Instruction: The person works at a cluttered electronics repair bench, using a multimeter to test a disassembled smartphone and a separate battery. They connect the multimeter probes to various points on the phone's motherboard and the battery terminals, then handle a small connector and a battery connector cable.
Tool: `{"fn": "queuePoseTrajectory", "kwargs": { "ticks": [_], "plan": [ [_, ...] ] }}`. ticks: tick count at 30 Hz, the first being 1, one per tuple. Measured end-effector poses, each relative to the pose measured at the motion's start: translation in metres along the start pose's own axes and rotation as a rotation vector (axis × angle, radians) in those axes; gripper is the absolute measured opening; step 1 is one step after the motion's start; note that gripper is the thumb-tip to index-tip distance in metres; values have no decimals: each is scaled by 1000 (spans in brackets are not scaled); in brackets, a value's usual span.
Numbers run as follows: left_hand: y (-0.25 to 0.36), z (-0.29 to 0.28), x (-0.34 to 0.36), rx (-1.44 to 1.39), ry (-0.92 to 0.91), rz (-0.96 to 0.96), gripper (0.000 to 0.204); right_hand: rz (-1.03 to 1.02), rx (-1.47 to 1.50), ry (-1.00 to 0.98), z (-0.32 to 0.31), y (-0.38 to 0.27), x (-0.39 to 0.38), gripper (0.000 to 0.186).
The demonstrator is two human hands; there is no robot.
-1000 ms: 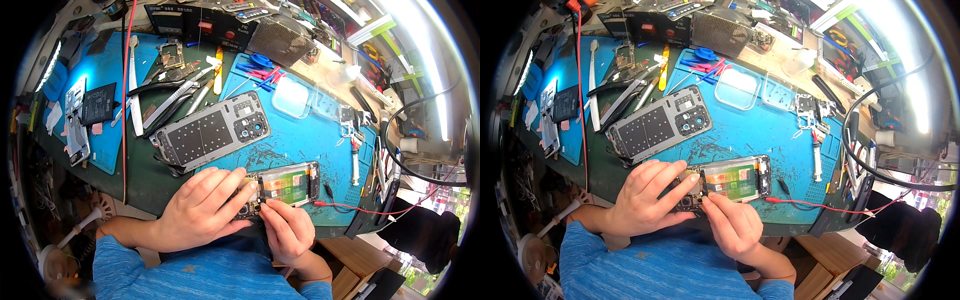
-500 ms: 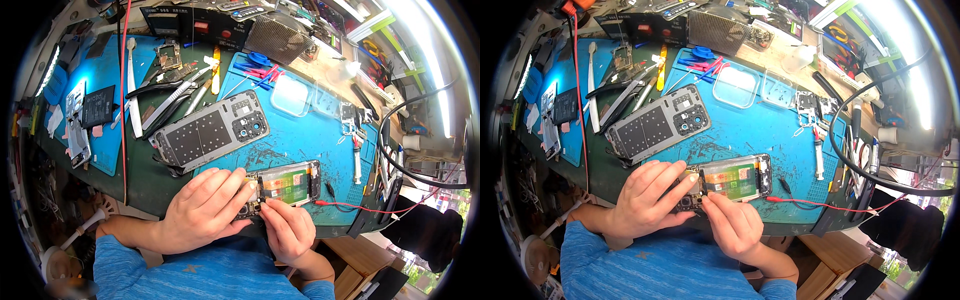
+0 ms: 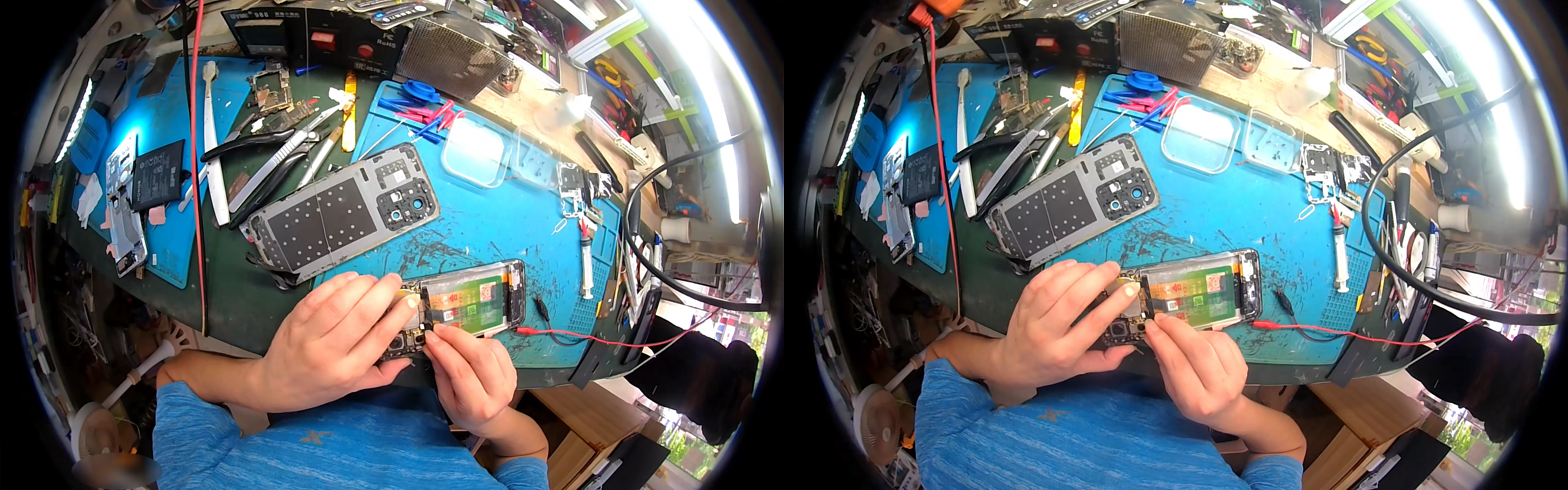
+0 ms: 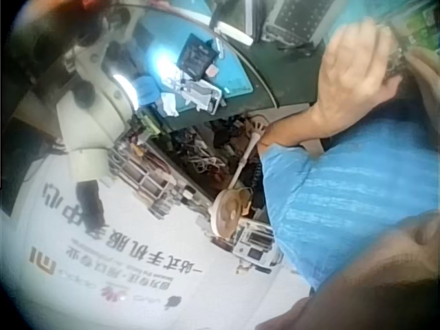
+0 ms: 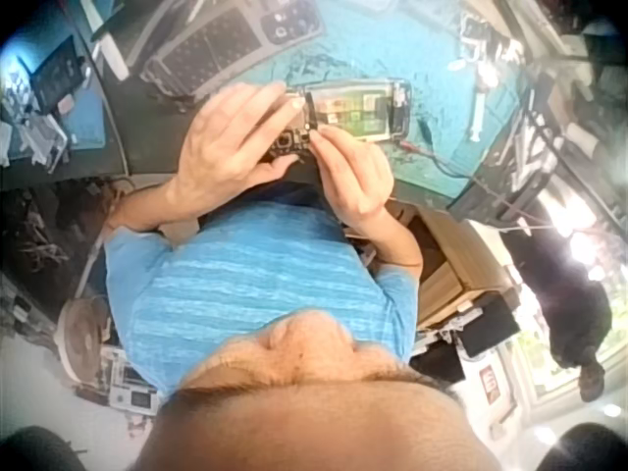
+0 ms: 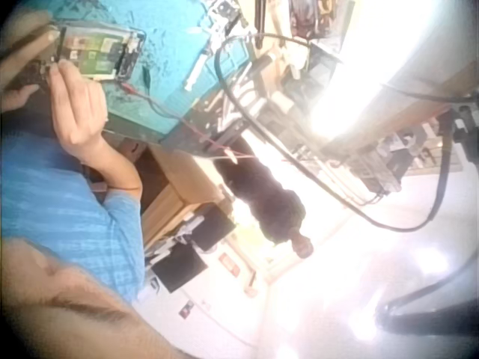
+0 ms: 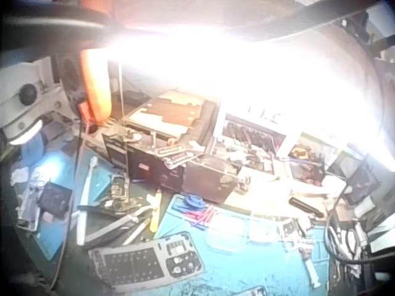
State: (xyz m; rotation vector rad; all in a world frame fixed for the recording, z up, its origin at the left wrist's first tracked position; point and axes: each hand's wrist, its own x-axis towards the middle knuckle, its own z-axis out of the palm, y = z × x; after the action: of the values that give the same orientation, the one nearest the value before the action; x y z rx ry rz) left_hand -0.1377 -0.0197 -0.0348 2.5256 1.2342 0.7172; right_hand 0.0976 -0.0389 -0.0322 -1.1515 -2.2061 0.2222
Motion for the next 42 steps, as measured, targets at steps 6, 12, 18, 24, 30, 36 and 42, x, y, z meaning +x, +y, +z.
{"fn": "queuePoseTrajectory", "kwargs": {
  "ticks": [6,12,18,24,30,36,42],
  "plan": [
    [-2,0,-1,-47,2,-2,62,-10,-9,3,0,0,0,34],
    [0,-7,0,26,38,33,58,-6,-11,11,1,0,0,33],
    [-4,2,-8,-56,73,107,49,-21,-19,-1,0,0,1,33],
    [-2,1,-7,-53,66,98,47,-26,-11,-28,-1,1,0,37],
    [-1,1,-7,-25,58,97,45,-32,-10,-32,0,1,0,41],
    [-1,1,-7,-3,57,94,45,-27,-14,-28,0,-1,0,39],
    [-1,3,-8,8,75,97,46,79,172,43,0,4,1,42]
  ]
}}
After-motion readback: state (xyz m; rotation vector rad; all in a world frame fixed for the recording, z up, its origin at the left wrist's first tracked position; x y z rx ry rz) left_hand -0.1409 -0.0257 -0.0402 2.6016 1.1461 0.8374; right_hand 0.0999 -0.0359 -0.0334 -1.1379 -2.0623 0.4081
